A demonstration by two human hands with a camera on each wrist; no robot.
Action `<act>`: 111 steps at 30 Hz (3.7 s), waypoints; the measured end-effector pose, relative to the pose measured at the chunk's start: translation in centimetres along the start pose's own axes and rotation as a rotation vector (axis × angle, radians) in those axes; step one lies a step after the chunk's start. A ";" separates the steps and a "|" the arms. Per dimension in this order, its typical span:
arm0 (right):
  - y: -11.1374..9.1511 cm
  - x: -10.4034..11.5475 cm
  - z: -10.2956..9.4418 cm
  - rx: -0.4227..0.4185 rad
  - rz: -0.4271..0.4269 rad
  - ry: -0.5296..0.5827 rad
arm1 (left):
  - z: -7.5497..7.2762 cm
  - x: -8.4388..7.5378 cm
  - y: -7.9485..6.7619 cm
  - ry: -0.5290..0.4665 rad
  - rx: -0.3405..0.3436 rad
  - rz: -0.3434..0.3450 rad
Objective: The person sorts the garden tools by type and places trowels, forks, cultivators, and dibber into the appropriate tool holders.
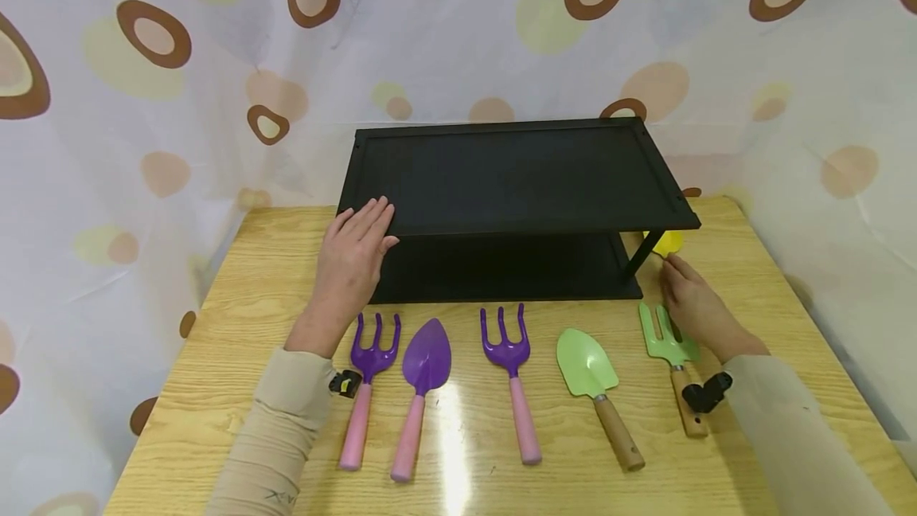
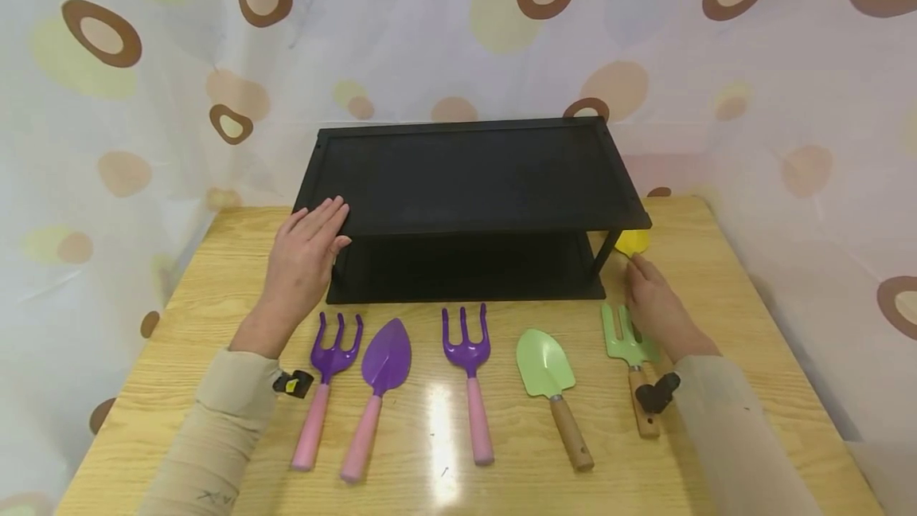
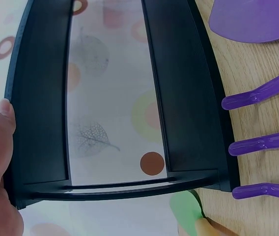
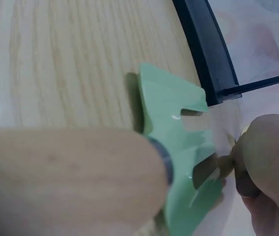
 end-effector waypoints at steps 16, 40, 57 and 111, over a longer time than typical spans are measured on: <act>-0.3 0.5 -1.2 -0.080 0.020 0.021 | -0.1 -0.1 0.0 0.000 0.012 -0.009; -0.9 1.5 -3.7 -0.300 -0.034 0.009 | -0.1 -0.1 -0.1 0.005 0.004 -0.016; -1.4 3.5 -7.8 -0.471 -0.132 0.001 | -0.1 -0.2 -0.2 0.003 -0.020 -0.008; 2.7 11.4 -15.9 -0.647 -0.348 0.035 | 0.3 0.2 -0.2 0.031 0.045 -0.045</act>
Point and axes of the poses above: each hand's wrist, its own y-axis towards the middle knuckle, its own z-axis out of the palm, x = y × z, the point moved 9 cm from there along y, towards the middle knuckle, and after that the axes turned 6 degrees about -x, right-handed, at the moved point
